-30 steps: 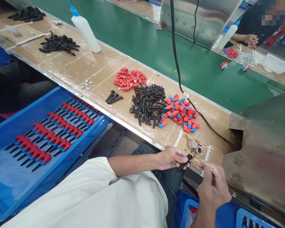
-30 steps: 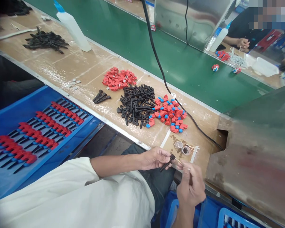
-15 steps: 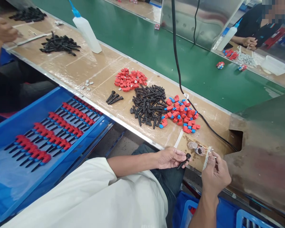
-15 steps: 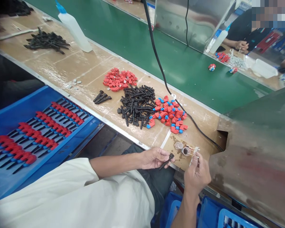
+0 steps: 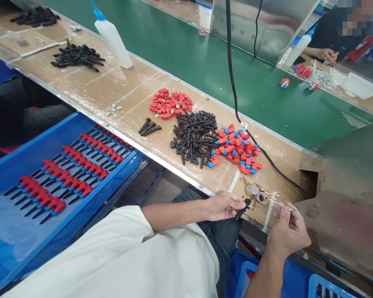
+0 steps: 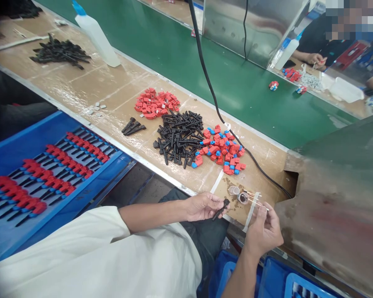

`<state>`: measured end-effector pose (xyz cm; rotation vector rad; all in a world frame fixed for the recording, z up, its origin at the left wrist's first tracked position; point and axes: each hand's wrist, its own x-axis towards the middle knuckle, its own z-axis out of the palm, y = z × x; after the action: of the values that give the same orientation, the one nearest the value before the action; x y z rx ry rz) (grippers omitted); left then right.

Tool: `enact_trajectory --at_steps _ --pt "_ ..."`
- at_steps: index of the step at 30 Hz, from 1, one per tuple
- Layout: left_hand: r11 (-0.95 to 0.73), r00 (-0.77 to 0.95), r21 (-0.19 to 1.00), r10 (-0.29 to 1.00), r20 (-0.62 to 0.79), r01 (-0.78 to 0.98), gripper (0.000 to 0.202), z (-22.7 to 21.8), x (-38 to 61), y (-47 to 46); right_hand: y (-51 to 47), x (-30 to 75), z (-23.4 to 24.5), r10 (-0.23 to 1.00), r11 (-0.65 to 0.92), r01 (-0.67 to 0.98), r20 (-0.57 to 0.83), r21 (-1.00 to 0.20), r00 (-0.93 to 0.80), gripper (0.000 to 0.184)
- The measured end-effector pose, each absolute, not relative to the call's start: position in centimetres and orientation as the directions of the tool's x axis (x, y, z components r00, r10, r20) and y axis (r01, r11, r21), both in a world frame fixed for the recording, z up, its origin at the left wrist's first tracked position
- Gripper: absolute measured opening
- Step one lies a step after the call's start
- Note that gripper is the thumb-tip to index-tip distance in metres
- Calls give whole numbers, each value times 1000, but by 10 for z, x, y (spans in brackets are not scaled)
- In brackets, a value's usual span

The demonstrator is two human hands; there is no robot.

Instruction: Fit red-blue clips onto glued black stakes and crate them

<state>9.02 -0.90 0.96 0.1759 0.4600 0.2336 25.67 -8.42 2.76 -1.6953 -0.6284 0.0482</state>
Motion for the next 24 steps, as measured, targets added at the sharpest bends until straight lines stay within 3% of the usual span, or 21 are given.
enact_trajectory --at_steps 2,4,10,12,16,24 --pt "960 860 214 261 -438 -182 16 12 93 -9 -84 260 27 396 28 176 172 -984 902 35" --pt "961 856 209 259 -447 -182 12 13 95 -10 -85 265 26 448 84 34 68 -996 892 37" --pt "965 873 196 244 -422 -174 7 16 99 -10 -97 260 33 636 65 -120 -51 -991 770 38" --pt "964 880 201 243 -408 -174 8 16 99 -11 -101 248 37 596 82 -65 -3 -995 803 35" --pt "963 881 211 241 -408 -166 13 15 99 -12 -105 225 47 470 40 204 198 -978 860 32" --pt "961 890 217 245 -385 -171 16 15 98 -12 -106 216 49 552 -86 430 316 -899 772 29"
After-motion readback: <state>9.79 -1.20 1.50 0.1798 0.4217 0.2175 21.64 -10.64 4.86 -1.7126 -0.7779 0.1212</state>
